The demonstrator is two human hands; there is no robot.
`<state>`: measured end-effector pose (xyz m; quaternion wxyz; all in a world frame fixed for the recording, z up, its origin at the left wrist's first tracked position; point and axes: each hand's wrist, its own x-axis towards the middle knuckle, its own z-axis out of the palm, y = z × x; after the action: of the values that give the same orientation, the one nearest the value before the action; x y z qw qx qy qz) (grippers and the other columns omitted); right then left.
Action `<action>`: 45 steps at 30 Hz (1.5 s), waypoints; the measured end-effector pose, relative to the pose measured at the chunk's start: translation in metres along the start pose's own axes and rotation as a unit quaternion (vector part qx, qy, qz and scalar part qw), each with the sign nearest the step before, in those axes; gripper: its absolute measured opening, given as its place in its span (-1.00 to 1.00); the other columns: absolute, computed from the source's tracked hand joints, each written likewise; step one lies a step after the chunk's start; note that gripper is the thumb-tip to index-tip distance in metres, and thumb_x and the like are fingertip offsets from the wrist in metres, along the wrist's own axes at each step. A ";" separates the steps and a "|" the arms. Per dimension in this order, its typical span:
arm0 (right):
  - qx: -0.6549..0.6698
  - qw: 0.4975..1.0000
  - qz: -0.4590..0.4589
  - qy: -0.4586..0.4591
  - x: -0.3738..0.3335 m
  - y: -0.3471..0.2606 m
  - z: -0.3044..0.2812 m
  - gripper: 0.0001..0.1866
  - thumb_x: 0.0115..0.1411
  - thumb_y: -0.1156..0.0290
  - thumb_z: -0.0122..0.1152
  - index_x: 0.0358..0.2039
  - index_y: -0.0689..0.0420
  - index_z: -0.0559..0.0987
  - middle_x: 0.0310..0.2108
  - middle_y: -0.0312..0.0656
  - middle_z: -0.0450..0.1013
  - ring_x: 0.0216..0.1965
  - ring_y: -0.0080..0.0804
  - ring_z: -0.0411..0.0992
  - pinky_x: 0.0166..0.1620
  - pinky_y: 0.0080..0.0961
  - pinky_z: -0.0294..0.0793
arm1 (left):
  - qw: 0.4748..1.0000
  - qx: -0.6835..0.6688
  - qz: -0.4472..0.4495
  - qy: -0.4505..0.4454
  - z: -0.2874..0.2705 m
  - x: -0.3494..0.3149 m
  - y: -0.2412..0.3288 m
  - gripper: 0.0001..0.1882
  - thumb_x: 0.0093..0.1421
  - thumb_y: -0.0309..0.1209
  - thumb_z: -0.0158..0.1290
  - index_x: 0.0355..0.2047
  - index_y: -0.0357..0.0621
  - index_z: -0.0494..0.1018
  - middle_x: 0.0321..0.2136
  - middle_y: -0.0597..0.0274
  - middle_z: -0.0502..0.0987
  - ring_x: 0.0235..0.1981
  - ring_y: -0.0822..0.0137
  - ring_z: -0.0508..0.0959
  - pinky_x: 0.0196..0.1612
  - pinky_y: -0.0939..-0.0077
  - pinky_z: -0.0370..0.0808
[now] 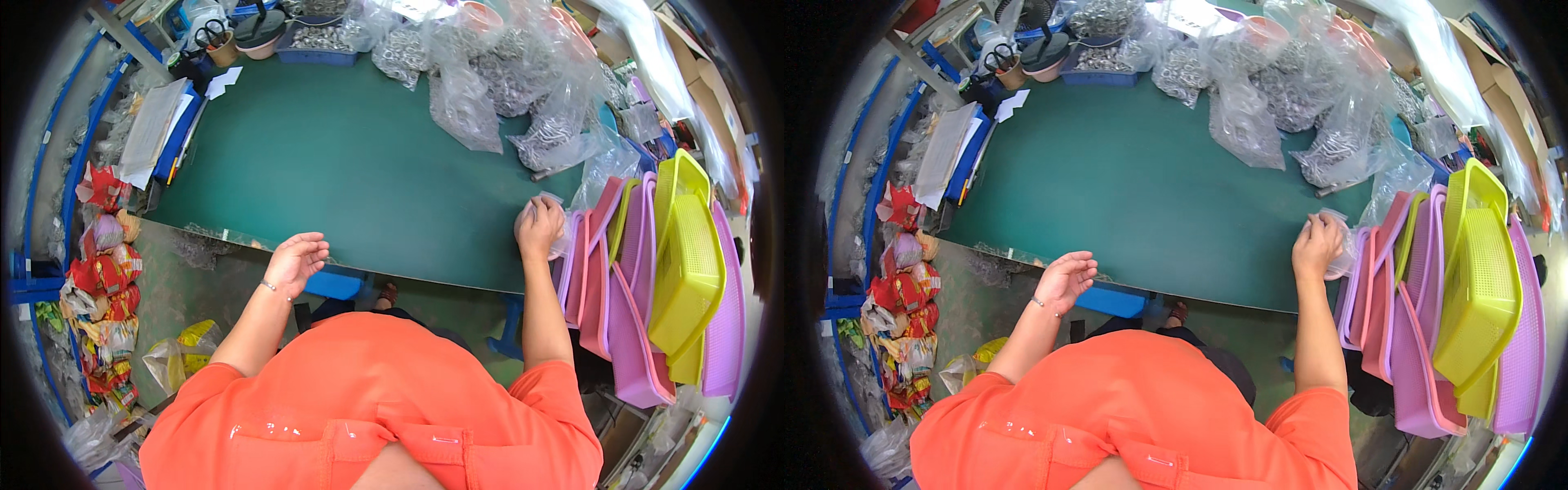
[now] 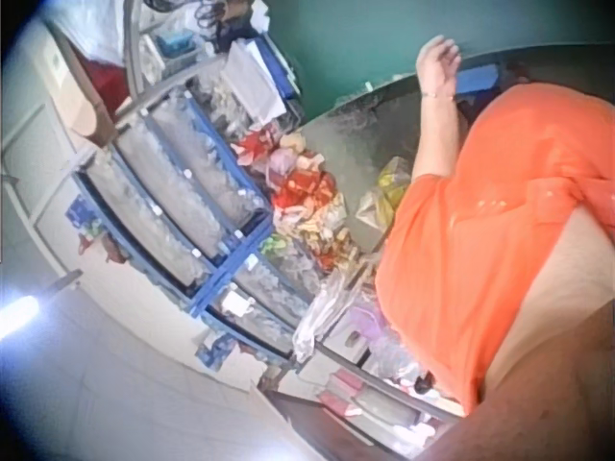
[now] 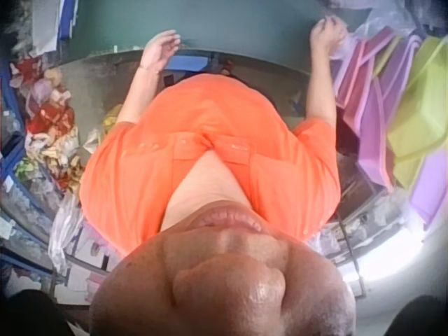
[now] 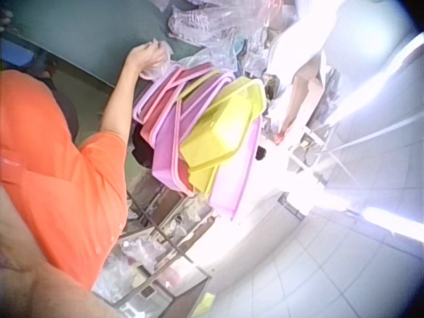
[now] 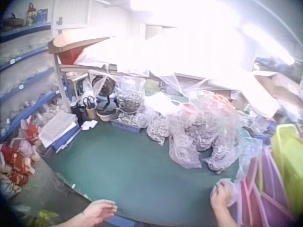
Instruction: The person collects metal hooks into small plastic bags, places a small white card into one bag, and then transfers bags between different locations in a factory setting.
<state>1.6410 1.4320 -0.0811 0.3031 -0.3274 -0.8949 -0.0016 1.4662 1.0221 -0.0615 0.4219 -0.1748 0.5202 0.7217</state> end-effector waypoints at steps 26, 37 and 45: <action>0.086 0.948 0.303 0.051 0.245 0.056 0.089 -0.34 -0.21 0.24 0.37 -0.13 0.39 0.39 -0.20 0.11 0.42 -0.15 -0.08 0.41 -0.06 -0.39 0.35 | 0.992 0.018 -0.012 0.123 -0.081 0.040 0.050 -0.79 0.08 -0.49 -0.07 -0.23 -0.15 0.36 -0.43 0.28 0.49 -0.45 0.43 0.49 -0.42 0.57 0.43; 0.532 0.692 0.457 0.171 0.251 0.098 0.138 -0.67 0.23 0.32 -0.09 -0.14 0.34 0.37 -0.31 -0.09 0.42 -0.37 -0.36 0.41 -0.23 -0.43 0.44 | 0.988 0.059 -0.086 0.114 0.000 0.071 0.028 -0.84 0.11 -0.48 -0.08 -0.27 -0.15 0.36 -0.44 0.26 0.49 -0.45 0.42 0.49 -0.43 0.57 0.44; 0.628 0.652 0.376 0.200 0.195 -0.008 0.065 -0.72 0.26 0.23 -0.10 -0.55 0.08 0.34 -0.66 -0.39 0.23 -0.64 -0.58 0.22 -0.52 -0.61 0.29 | 0.964 0.216 0.013 -0.153 0.151 0.137 0.058 -0.49 0.10 -0.39 0.01 0.06 -0.19 0.17 -0.14 0.06 0.42 -0.14 0.27 0.45 -0.15 0.43 0.40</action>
<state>1.4836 1.5525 -0.0262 0.5830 -0.3590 -0.4004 0.6090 1.3691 1.2099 -0.0613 0.5146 0.0397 0.5950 0.6161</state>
